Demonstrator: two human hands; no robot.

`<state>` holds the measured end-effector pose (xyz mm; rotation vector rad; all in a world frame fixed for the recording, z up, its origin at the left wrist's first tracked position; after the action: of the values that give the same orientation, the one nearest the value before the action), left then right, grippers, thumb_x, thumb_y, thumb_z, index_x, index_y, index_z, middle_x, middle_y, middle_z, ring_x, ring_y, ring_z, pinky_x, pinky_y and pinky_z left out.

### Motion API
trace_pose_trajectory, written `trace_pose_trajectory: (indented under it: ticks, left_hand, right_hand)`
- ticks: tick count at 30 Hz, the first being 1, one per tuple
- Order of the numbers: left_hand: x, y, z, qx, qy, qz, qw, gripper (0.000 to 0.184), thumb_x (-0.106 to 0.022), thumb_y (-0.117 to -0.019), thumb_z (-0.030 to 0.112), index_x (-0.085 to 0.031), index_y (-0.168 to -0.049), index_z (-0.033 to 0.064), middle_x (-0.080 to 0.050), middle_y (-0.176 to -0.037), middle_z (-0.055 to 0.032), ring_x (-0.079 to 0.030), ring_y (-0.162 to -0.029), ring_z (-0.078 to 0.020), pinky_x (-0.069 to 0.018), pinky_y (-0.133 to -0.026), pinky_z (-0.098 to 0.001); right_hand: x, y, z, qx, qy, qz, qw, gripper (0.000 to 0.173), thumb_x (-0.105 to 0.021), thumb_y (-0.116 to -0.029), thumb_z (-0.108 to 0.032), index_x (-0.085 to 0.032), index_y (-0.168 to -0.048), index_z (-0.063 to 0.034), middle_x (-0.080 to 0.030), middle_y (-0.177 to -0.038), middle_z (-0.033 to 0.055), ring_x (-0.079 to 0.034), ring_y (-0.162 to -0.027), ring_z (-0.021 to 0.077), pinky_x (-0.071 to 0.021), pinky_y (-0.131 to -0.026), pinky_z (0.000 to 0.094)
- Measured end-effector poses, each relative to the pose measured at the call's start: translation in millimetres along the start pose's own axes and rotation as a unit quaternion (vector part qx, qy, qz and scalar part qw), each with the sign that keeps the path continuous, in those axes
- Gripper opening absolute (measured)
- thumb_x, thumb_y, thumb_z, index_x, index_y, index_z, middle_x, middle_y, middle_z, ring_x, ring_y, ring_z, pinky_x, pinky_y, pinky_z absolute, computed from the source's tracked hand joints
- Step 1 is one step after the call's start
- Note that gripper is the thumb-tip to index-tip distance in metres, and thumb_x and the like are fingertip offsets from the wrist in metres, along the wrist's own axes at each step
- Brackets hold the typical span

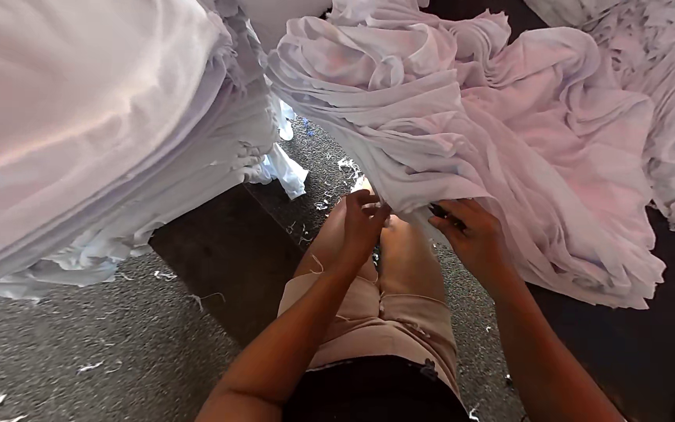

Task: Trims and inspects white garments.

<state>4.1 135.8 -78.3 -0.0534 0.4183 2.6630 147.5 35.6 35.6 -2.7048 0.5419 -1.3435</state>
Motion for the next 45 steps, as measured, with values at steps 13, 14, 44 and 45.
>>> trace_pose_trajectory:
  ticks: [13,14,44,45]
  left_hand:
    - [50,46,27,-0.129,-0.149,-0.013,0.98,0.019,-0.055,-0.1044,0.011,-0.068,-0.103,-0.0026,-0.064,-0.073,0.0053,-0.053,-0.062,0.0043,-0.0443,-0.061,-0.0133]
    - [54,49,30,-0.139,-0.144,-0.005,0.98,0.018,-0.057,-0.1033,0.011,-0.069,-0.102,-0.0025,-0.065,-0.075,0.0054,-0.054,-0.064,0.0053,-0.0452,-0.063,-0.0123]
    - [-29,19,-13,0.031,0.172,-0.029,0.984,0.009,-0.053,-0.1001,0.0,-0.06,-0.105,0.0046,-0.062,-0.075,0.0034,-0.058,-0.065,-0.004,-0.0514,-0.066,-0.0205]
    - [-28,20,-6,0.011,0.162,-0.023,0.986,0.01,-0.056,-0.0982,-0.001,-0.063,-0.099,0.0056,-0.063,-0.075,0.0054,-0.059,-0.067,-0.0024,-0.0514,-0.068,-0.0204]
  right_hand:
    - [-91,35,-13,-0.189,-0.295,-0.295,0.889,0.03,-0.044,-0.109,-0.021,-0.062,-0.118,0.0014,-0.057,-0.085,-0.0044,-0.05,-0.066,-0.003,-0.0439,-0.061,0.0142]
    - [-98,36,-15,-0.202,-0.318,-0.291,0.88,0.029,-0.043,-0.1093,-0.02,-0.062,-0.116,0.001,-0.056,-0.082,-0.0056,-0.049,-0.063,-0.0033,-0.0425,-0.058,0.0134]
    - [4,76,45,-0.22,-0.356,-0.104,0.902,0.026,-0.052,-0.1043,-0.029,-0.067,-0.105,-0.0085,-0.058,-0.075,-0.016,-0.047,-0.057,-0.008,-0.0399,-0.052,0.0102]
    - [7,81,44,-0.2,-0.341,-0.146,0.907,0.03,-0.056,-0.1027,-0.033,-0.068,-0.109,-0.0062,-0.062,-0.08,-0.0151,-0.049,-0.061,-0.0091,-0.0419,-0.055,0.0098]
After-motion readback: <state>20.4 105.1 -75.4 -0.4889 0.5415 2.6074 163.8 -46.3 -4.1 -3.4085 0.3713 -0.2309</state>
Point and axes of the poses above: each hand's wrist, its own y-axis away from the middle knuckle, its own x-axis out of the back of the hand, z = x × y, the point moved 8 cm from there along -y, towards the middle knuckle
